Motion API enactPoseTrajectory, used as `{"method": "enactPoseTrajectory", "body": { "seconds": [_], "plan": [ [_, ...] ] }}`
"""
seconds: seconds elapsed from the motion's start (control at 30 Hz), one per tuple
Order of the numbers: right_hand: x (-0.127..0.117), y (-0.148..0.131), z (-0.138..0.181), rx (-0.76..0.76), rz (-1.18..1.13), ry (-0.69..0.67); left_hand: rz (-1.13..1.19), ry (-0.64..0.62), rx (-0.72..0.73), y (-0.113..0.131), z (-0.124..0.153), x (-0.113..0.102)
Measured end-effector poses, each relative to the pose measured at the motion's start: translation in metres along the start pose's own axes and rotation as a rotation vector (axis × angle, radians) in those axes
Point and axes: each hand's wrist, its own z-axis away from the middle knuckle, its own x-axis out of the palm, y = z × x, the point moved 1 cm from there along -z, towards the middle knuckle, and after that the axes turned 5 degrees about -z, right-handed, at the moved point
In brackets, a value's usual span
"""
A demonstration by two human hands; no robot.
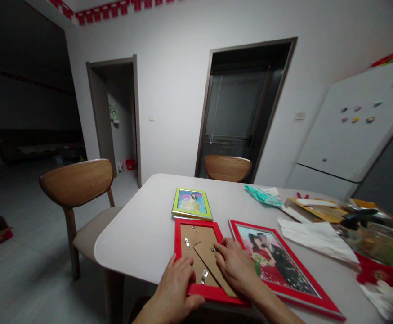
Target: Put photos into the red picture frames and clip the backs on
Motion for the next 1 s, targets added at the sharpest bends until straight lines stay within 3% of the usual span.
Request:
{"method": "enactPoseTrajectory", "body": {
  "seconds": [0.4, 0.63, 0.83, 1.0],
  "plan": [
    [0.0, -0.001, 0.007, -0.02, -0.083, -0.033, -0.003, 0.013, -0.014, 0.002, 0.001, -0.002],
    [-0.013, -0.032, 0.036, -0.32, -0.205, -0.179, 0.004, 0.033, 0.01, -0.004, 0.001, 0.005],
    [-0.026, -0.046, 0.044, -0.339, -0.197, -0.238, 0.012, 0.044, 0.019, -0.004, 0.002, 0.005],
    [-0.023, -0.047, 0.045, -0.366, -0.187, -0.258, 0.03, 0.052, 0.009, -0.001, 0.004, 0.0]
  ]
}}
